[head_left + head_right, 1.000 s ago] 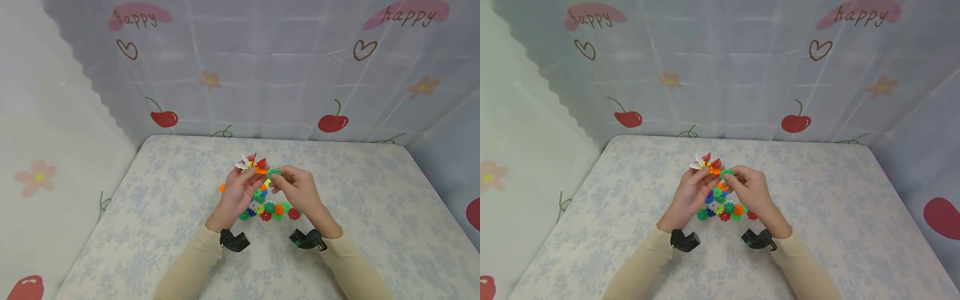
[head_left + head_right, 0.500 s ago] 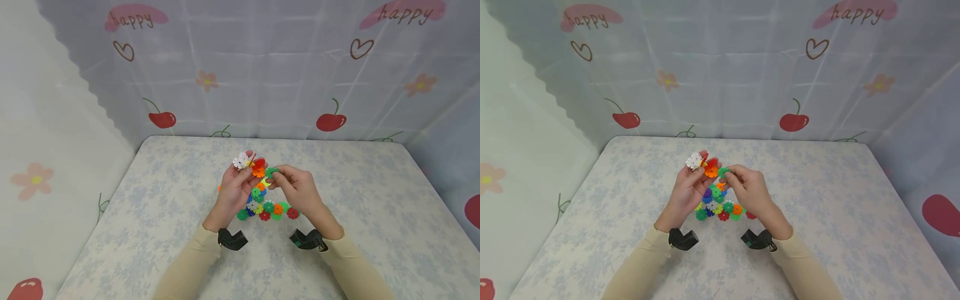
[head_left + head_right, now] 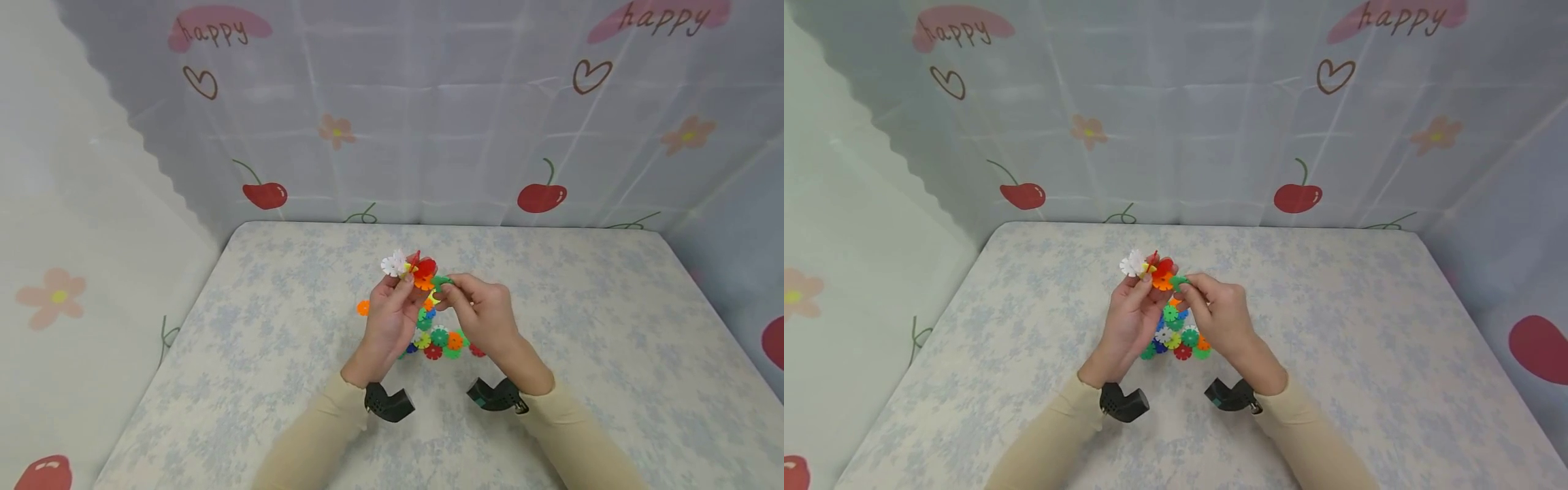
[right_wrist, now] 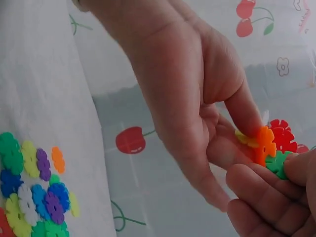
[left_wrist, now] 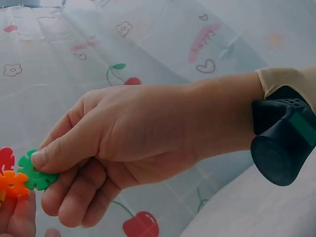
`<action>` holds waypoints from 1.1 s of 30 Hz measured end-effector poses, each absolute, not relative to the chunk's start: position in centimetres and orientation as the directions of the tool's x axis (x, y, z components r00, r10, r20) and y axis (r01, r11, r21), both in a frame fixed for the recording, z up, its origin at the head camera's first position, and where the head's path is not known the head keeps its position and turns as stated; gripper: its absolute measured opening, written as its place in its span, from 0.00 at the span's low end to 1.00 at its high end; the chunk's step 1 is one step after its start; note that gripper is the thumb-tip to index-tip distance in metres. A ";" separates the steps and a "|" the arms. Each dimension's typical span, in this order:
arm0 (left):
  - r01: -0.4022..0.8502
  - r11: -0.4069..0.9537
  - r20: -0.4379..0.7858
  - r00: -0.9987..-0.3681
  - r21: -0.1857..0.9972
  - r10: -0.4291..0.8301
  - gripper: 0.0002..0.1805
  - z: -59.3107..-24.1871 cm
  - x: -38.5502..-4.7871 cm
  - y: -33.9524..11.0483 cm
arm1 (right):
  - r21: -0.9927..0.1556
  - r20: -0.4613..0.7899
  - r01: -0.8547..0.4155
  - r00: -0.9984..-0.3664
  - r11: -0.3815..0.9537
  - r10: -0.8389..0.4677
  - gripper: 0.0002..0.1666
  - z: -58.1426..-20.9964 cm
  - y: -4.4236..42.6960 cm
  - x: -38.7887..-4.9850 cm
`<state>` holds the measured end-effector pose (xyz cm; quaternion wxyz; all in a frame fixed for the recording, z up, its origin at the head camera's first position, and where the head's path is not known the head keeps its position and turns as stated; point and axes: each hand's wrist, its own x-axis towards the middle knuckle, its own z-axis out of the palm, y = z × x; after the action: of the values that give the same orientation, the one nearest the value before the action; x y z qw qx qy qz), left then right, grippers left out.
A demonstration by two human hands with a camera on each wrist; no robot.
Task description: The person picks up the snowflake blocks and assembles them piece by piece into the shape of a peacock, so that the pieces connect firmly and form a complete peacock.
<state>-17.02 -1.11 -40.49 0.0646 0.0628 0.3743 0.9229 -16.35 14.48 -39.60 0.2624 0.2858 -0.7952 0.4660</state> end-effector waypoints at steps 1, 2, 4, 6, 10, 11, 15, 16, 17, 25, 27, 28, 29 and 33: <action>-0.063 -0.709 0.064 -0.987 0.702 0.151 0.12 -40.4 -16.9 -1.0 | -0.604 0.681 -0.697 -0.703 0.387 -0.203 0.04 -39.7 14.4 -16.3; -0.057 -0.712 0.062 -0.988 0.700 0.140 0.12 -40.4 -16.8 -0.9 | -0.616 0.681 -0.696 -0.706 0.367 -0.196 0.04 -39.8 14.3 -16.3; -0.057 -0.733 0.062 -0.989 0.678 0.134 0.13 -40.2 -16.5 -0.7 | -0.643 0.683 -0.695 -0.710 0.323 -0.169 0.05 -40.0 14.0 -16.3; -0.063 -0.761 0.067 -0.988 0.645 0.139 0.14 -39.9 -16.2 -0.5 | -0.658 0.694 -0.698 -0.708 0.282 -0.133 0.07 -40.1 13.8 -16.2; -0.051 -0.798 0.089 -0.988 0.601 0.130 0.14 -39.6 -15.8 0.0 | -0.671 0.710 -0.710 -0.699 0.213 -0.092 0.09 -40.2 13.3 -16.1; -0.040 -0.797 0.094 -0.988 0.603 0.121 0.14 -39.6 -15.7 0.1 | -0.677 0.707 -0.708 -0.701 0.202 -0.087 0.09 -40.2 13.2 -16.1; 0.017 -0.764 0.111 -0.991 0.644 0.071 0.13 -39.9 -15.5 0.3 | -0.708 0.679 -0.678 -0.731 0.198 -0.074 0.07 -40.2 13.1 -15.9; 0.020 -0.757 0.108 -0.992 0.653 0.066 0.13 -39.9 -15.5 0.3 | -0.718 0.669 -0.668 -0.740 0.197 -0.073 0.07 -40.3 13.1 -15.9; 0.019 -0.753 0.104 -0.992 0.657 0.065 0.13 -40.0 -15.6 0.3 | -0.731 0.655 -0.655 -0.752 0.191 -0.073 0.07 -40.3 13.1 -15.9; -0.044 -0.654 0.038 -0.993 0.755 0.111 0.14 -40.3 -16.6 -0.6 | -0.848 0.472 -0.485 -0.875 0.215 -0.109 0.10 -40.1 13.7 -15.9; -0.040 -0.578 0.027 -0.994 0.815 0.107 0.14 -40.3 -16.7 -0.9 | -0.865 0.435 -0.446 -0.895 0.231 -0.096 0.11 -39.9 14.0 -16.1; -0.045 -0.553 0.020 -0.994 0.832 0.110 0.15 -40.3 -16.7 -1.0 | -0.872 0.420 -0.429 -0.903 0.234 -0.089 0.12 -39.8 14.1 -16.1; -0.053 -0.538 0.010 -0.993 0.842 0.113 0.15 -40.3 -16.8 -1.0 | -0.883 0.402 -0.410 -0.912 0.229 -0.083 0.12 -39.8 14.3 -16.2; -0.079 -0.581 -0.017 -0.994 0.810 0.110 0.14 -40.5 -16.8 -0.9 | -0.909 0.359 -0.376 -0.926 0.182 -0.117 0.14 -39.8 14.3 -16.3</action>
<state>-16.77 -0.92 -40.46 0.0531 0.0174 0.4546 0.8890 -16.27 14.35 -39.77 0.1044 0.1617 -0.7617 0.6187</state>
